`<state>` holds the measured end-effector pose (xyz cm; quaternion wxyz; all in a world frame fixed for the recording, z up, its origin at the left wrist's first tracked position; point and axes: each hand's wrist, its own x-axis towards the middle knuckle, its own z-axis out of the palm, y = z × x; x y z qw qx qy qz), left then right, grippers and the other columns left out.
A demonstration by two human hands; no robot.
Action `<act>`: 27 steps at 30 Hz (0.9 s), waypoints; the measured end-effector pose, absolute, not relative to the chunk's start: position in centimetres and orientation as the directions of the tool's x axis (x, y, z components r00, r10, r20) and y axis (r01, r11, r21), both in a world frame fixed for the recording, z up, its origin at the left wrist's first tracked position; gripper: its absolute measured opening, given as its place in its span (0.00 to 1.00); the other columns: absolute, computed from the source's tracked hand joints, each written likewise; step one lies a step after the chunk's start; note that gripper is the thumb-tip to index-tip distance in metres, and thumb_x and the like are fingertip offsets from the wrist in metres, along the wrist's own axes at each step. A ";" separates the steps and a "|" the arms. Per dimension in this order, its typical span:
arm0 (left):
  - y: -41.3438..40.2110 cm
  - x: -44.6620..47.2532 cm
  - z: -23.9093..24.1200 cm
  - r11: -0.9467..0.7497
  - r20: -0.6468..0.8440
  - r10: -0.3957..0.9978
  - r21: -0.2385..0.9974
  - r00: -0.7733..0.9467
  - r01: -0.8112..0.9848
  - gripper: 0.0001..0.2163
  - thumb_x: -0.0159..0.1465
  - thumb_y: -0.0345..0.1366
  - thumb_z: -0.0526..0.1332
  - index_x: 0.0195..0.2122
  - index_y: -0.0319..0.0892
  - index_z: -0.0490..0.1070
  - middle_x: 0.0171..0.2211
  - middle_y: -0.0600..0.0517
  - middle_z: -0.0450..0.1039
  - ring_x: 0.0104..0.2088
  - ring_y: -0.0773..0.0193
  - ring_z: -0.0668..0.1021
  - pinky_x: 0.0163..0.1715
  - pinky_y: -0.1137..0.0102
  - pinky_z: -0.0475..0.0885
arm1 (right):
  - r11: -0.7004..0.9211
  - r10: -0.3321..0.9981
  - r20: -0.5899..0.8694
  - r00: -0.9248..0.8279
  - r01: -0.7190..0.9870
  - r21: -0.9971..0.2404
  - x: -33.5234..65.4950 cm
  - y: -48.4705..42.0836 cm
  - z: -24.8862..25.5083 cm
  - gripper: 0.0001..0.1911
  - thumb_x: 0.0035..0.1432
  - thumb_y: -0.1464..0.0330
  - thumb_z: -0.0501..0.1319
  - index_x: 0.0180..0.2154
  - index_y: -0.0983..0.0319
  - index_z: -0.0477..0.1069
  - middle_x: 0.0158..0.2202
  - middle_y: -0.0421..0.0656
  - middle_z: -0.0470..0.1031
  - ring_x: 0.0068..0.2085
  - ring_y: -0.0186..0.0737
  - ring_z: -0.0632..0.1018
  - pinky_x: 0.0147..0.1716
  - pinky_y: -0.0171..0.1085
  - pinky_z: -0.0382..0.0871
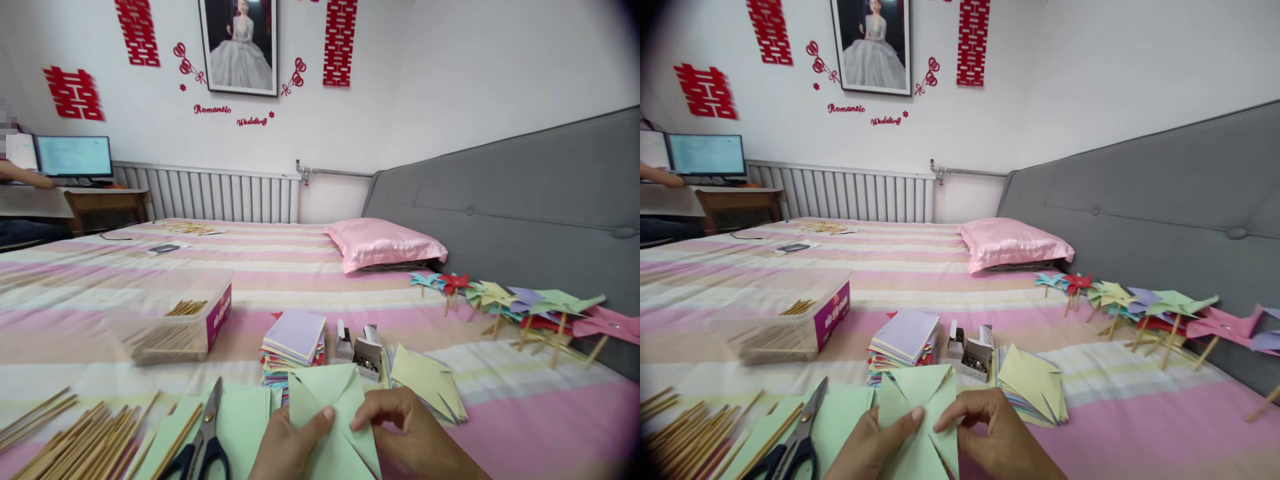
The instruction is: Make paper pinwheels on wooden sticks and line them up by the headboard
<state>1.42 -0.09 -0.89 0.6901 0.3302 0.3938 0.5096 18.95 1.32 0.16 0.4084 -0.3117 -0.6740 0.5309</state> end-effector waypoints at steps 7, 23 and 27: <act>-0.3 1.3 -0.7 0.322 -0.255 0.941 0.875 0.220 -0.361 0.26 0.44 0.47 0.67 0.39 0.31 0.75 0.32 0.37 0.78 0.30 0.52 0.79 0.31 0.65 0.71 | 0.415 0.805 0.276 -0.525 0.166 -0.894 19.5 1.5 1.3 0.07 0.49 0.74 0.61 0.24 0.63 0.77 0.26 0.42 0.76 0.30 0.36 0.76 0.31 0.32 0.66; -0.5 1.5 -0.4 0.309 -0.252 0.949 0.861 0.189 -0.404 0.26 0.43 0.49 0.67 0.38 0.32 0.75 0.31 0.38 0.78 0.29 0.52 0.78 0.27 0.66 0.70 | 0.332 0.849 0.227 -0.477 0.148 -0.932 19.8 1.1 1.0 0.09 0.51 0.73 0.59 0.34 0.58 0.76 0.33 0.43 0.76 0.35 0.40 0.75 0.35 0.37 0.67; -0.5 1.6 -0.4 0.324 -0.253 0.940 0.875 0.230 -0.360 0.27 0.42 0.49 0.67 0.36 0.32 0.76 0.30 0.39 0.78 0.29 0.55 0.77 0.28 0.67 0.69 | 0.173 0.892 0.202 -0.403 -0.107 -0.979 19.9 1.7 0.6 0.13 0.51 0.66 0.61 0.41 0.58 0.71 0.36 0.45 0.77 0.36 0.42 0.76 0.35 0.38 0.67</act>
